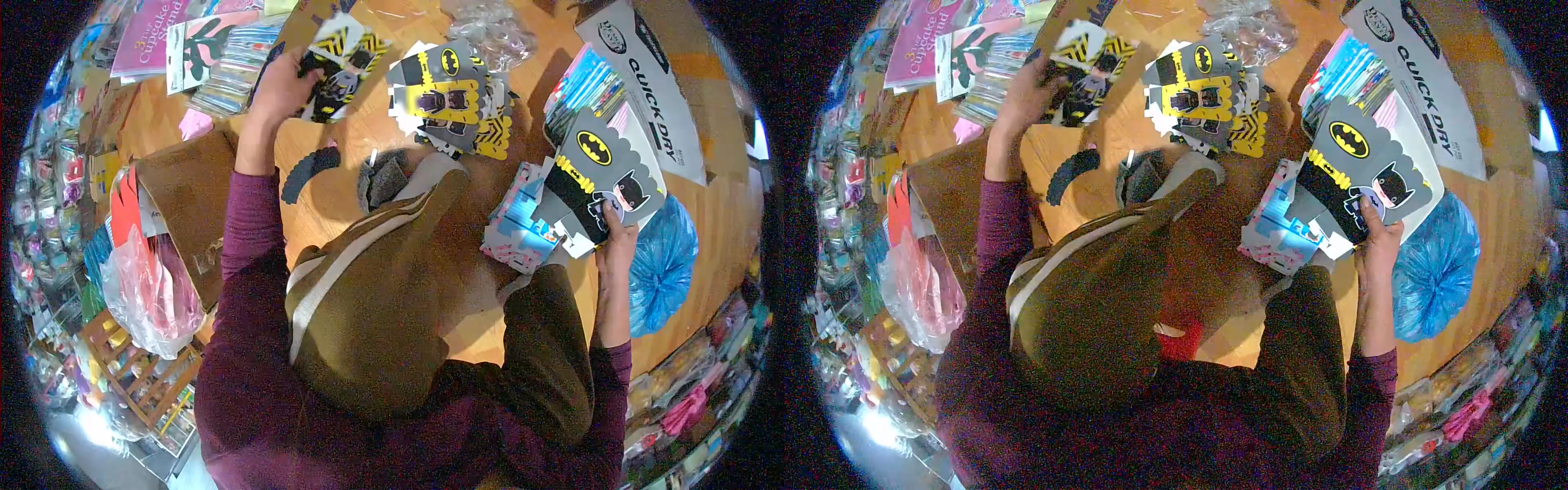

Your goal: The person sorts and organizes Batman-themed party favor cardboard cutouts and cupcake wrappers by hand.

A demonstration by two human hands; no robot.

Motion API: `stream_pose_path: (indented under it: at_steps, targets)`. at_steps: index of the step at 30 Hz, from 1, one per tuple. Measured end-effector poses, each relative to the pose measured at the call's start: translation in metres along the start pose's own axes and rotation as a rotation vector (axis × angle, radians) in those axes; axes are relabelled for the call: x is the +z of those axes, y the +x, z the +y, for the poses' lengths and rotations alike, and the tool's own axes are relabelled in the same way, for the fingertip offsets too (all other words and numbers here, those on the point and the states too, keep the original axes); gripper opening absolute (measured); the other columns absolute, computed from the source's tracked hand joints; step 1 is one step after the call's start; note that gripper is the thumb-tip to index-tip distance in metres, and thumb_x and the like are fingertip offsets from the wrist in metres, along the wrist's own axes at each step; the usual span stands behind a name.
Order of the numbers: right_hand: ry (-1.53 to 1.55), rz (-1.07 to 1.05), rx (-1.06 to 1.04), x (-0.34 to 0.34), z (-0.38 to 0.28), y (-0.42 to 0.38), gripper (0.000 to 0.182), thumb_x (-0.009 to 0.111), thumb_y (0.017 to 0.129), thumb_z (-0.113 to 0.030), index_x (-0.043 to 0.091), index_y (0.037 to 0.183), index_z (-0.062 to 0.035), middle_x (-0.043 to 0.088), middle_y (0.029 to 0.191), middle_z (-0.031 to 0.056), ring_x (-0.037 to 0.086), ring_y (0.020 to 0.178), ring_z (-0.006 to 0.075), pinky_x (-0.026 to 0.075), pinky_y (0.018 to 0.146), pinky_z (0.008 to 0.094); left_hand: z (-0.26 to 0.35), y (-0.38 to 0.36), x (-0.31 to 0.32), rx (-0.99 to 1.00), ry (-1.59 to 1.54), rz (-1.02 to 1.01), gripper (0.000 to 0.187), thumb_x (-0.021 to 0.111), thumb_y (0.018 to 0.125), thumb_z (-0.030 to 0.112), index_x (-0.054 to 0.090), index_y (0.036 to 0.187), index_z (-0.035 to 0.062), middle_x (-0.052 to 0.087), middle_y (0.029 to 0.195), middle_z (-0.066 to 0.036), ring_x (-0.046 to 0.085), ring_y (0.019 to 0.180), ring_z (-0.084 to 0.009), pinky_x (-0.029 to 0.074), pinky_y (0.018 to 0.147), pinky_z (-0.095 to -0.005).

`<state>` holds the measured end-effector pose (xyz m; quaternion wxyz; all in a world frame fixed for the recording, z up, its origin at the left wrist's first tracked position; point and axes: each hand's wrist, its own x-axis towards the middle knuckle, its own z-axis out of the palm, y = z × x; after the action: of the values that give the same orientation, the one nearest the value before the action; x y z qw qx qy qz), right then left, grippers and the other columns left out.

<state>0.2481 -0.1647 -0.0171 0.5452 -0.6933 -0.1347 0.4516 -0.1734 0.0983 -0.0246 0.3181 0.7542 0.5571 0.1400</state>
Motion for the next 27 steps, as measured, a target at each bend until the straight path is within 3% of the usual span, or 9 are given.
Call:
stream_pose_path:
  at_steps: [1, 3, 9, 11, 13, 15, 19, 25, 27]
  targets:
    - [0.025, 0.019, -0.012, 0.003, -0.002, -0.001, 0.035, 0.063, 0.071, -0.005, 0.049, 0.102, 0.0007, 0.058, 0.092, 0.0098, 0.059, 0.078, 0.0178, 0.049, 0.07, 0.0303, 0.005, -0.004, -0.001, 0.087, 0.346, 0.043, 0.03, 0.06, 0.071, 0.01, 0.055, 0.1, 0.0038, 0.061, 0.089, -0.016, 0.059, 0.08, -0.0307, 0.046, 0.069, -0.0368]
    - [0.053, 0.046, -0.025, 0.006, -0.003, -0.002, 0.033, 0.064, 0.07, -0.002, 0.049, 0.099, 0.0008, 0.058, 0.089, 0.0114, 0.06, 0.074, 0.0194, 0.051, 0.065, 0.0314, 0.007, -0.007, 0.023, -0.116, 0.554, -0.11, 0.026, 0.055, 0.074, 0.019, 0.056, 0.098, 0.0104, 0.059, 0.087, -0.018, 0.056, 0.083, -0.0346, 0.045, 0.071, -0.0408]
    - [-0.005, -0.021, -0.085, -0.006, 0.006, 0.005, 0.028, 0.061, 0.073, -0.003, 0.052, 0.099, -0.0012, 0.059, 0.089, 0.0076, 0.059, 0.075, 0.0157, 0.049, 0.068, 0.0282, -0.047, -0.015, 0.083, -0.216, 0.498, -0.161, 0.034, 0.061, 0.07, 0.023, 0.055, 0.098, 0.0041, 0.059, 0.086, -0.021, 0.055, 0.084, -0.0358, 0.044, 0.071, -0.0437]
    - [-0.007, -0.002, -0.075, -0.003, 0.001, 0.004, 0.03, 0.061, 0.073, -0.003, 0.052, 0.101, -0.0014, 0.059, 0.091, 0.0074, 0.058, 0.078, 0.0154, 0.047, 0.07, 0.0284, -0.089, -0.006, 0.078, -0.168, 0.415, -0.104, 0.037, 0.063, 0.069, 0.019, 0.054, 0.1, 0.001, 0.058, 0.089, -0.022, 0.057, 0.083, -0.0341, 0.045, 0.072, -0.0408]
    - [-0.009, 0.036, -0.111, -0.002, 0.003, 0.002, 0.031, 0.061, 0.073, -0.003, 0.051, 0.103, -0.0008, 0.058, 0.093, 0.0076, 0.057, 0.08, 0.0152, 0.046, 0.072, 0.0287, -0.055, -0.008, 0.052, -0.114, -0.192, -0.099, 0.027, 0.062, 0.07, 0.008, 0.055, 0.093, -0.0044, 0.061, 0.086, -0.018, 0.061, 0.076, -0.0241, 0.048, 0.067, -0.0338]
    - [0.025, 0.071, -0.171, -0.007, 0.008, 0.003, 0.033, 0.06, 0.074, -0.003, 0.05, 0.105, -0.0011, 0.057, 0.097, 0.0078, 0.056, 0.084, 0.0156, 0.045, 0.074, 0.0279, -0.019, -0.014, 0.043, -0.323, -0.723, -0.174, 0.026, 0.06, 0.072, 0.001, 0.052, 0.095, -0.0053, 0.061, 0.086, -0.012, 0.059, 0.073, -0.0169, 0.049, 0.065, -0.0291]
    - [0.126, 0.192, -0.171, -0.002, 0.007, -0.004, 0.034, 0.06, 0.073, 0.0, 0.048, 0.105, 0.0004, 0.057, 0.095, 0.0107, 0.058, 0.085, 0.0218, 0.049, 0.072, 0.0342, 0.026, -0.027, 0.075, -0.326, -1.143, -0.346, 0.047, 0.061, 0.07, -0.002, 0.04, 0.112, -0.0028, 0.055, 0.102, -0.011, 0.057, 0.086, -0.0161, 0.048, 0.074, -0.0276]
    - [0.204, 0.278, -0.253, -0.048, 0.033, 0.035, 0.032, 0.062, 0.072, -0.002, 0.049, 0.101, 0.0003, 0.058, 0.093, 0.0118, 0.06, 0.077, 0.0201, 0.051, 0.066, 0.0324, 0.081, -0.033, 0.211, -0.506, -1.028, -0.942, 0.04, 0.063, 0.071, 0.002, 0.045, 0.107, -0.0012, 0.058, 0.096, -0.011, 0.058, 0.084, -0.0173, 0.049, 0.071, -0.0279]
    - [0.266, 0.251, -0.307, -0.051, 0.037, 0.044, 0.03, 0.063, 0.071, -0.003, 0.05, 0.099, -0.0004, 0.058, 0.091, 0.0106, 0.06, 0.076, 0.0194, 0.051, 0.065, 0.0317, 0.093, -0.033, 0.24, -0.417, -0.874, -0.974, 0.035, 0.062, 0.073, 0.003, 0.048, 0.105, -0.001, 0.059, 0.094, -0.009, 0.058, 0.083, -0.0175, 0.049, 0.071, -0.0295]
